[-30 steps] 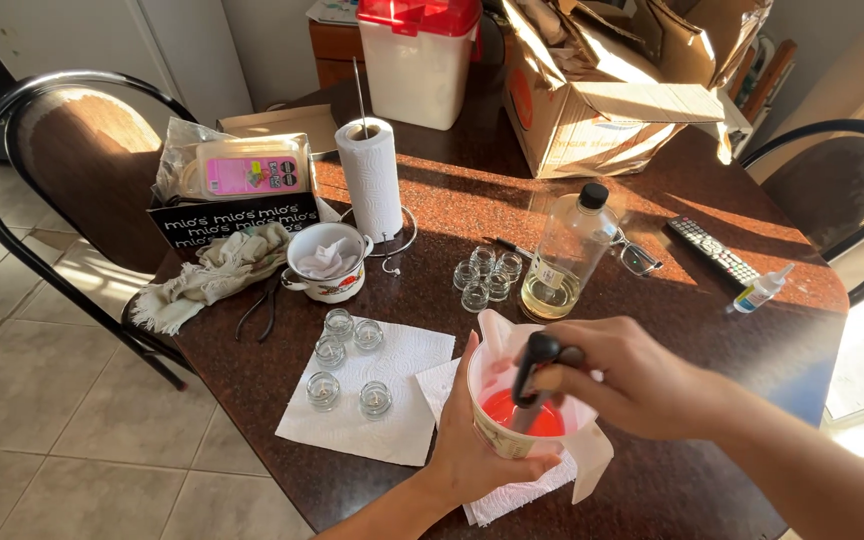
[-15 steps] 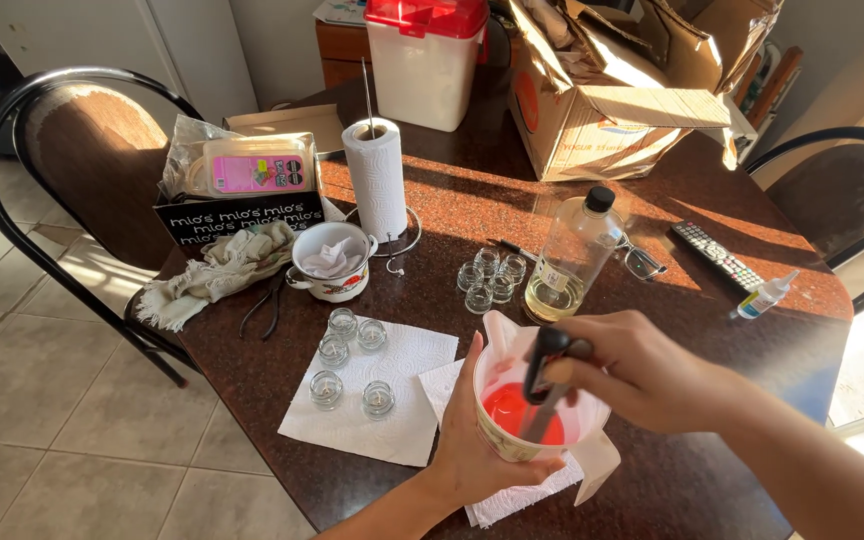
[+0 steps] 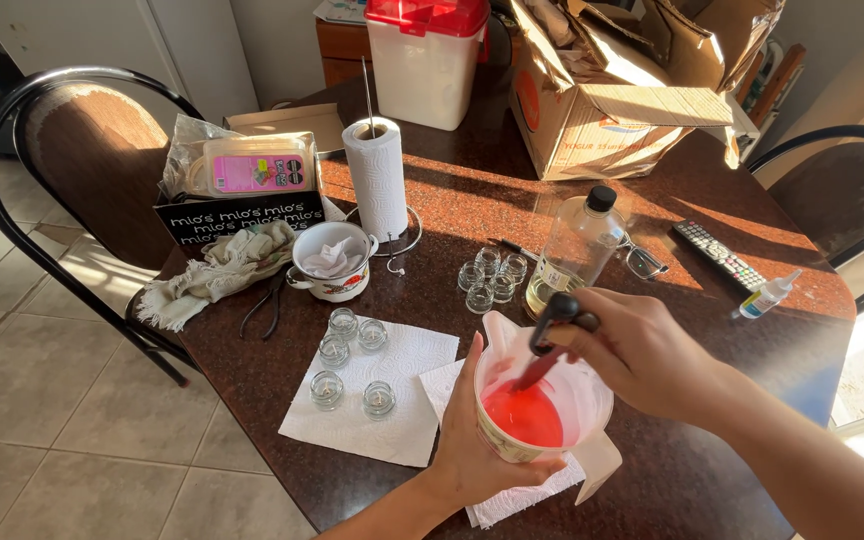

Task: Stirring red liquid wax in a pitcher and checking its temperature with a digital thermometer

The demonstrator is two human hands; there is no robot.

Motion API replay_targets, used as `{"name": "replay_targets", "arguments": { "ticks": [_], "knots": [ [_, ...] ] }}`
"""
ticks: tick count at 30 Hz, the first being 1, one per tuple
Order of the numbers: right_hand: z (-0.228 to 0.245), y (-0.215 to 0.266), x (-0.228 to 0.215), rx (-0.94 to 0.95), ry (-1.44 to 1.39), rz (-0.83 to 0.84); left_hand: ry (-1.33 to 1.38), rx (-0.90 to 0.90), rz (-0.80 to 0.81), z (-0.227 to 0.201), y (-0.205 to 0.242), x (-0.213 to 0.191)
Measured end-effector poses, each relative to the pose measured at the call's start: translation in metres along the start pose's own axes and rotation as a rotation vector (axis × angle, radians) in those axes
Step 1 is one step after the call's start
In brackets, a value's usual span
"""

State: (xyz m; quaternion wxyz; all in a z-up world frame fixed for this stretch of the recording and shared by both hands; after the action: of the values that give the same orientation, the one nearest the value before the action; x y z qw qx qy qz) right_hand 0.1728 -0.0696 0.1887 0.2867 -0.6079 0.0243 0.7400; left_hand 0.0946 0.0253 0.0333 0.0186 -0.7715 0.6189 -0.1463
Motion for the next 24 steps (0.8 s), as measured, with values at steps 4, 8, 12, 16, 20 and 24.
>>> {"name": "replay_targets", "arguments": {
  "ticks": [4, 8, 12, 16, 20, 24],
  "knots": [
    [0.004, 0.021, -0.009, 0.004, 0.069, 0.035, -0.091, 0.078, -0.033, 0.0, -0.002, -0.005],
    [0.015, 0.023, 0.005, 0.019, -0.146, 0.09, -0.184, 0.097, -0.016, 0.002, -0.001, -0.002],
    [0.026, 0.013, 0.005, -0.081, -0.162, -0.065, -0.306, 0.117, -0.02, 0.005, -0.001, -0.002],
    [0.002, 0.018, -0.006, -0.026, -0.011, -0.101, -0.183, 0.136, -0.013, -0.001, -0.001, -0.002],
    [-0.001, 0.03, -0.009, 0.043, 0.002, 0.011, -0.167, 0.119, -0.037, -0.003, -0.001, -0.005],
    [0.028, 0.023, 0.005, -0.063, -0.216, 0.05, -0.177, 0.116, -0.021, -0.001, -0.001, -0.005]
  ]
}}
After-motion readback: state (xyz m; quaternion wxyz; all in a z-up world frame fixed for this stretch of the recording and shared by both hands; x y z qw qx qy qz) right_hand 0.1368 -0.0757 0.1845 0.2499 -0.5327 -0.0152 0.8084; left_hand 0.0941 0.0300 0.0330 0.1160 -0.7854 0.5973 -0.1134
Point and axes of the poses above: each hand's wrist, its own y-axis away from the middle knuckle, its own x-axis out of the palm, z = x × y, the point moved 10 cm from there along -y, towards the middle knuckle, and after that the axes turned 12 degrees about y, right-handed, at the moved point
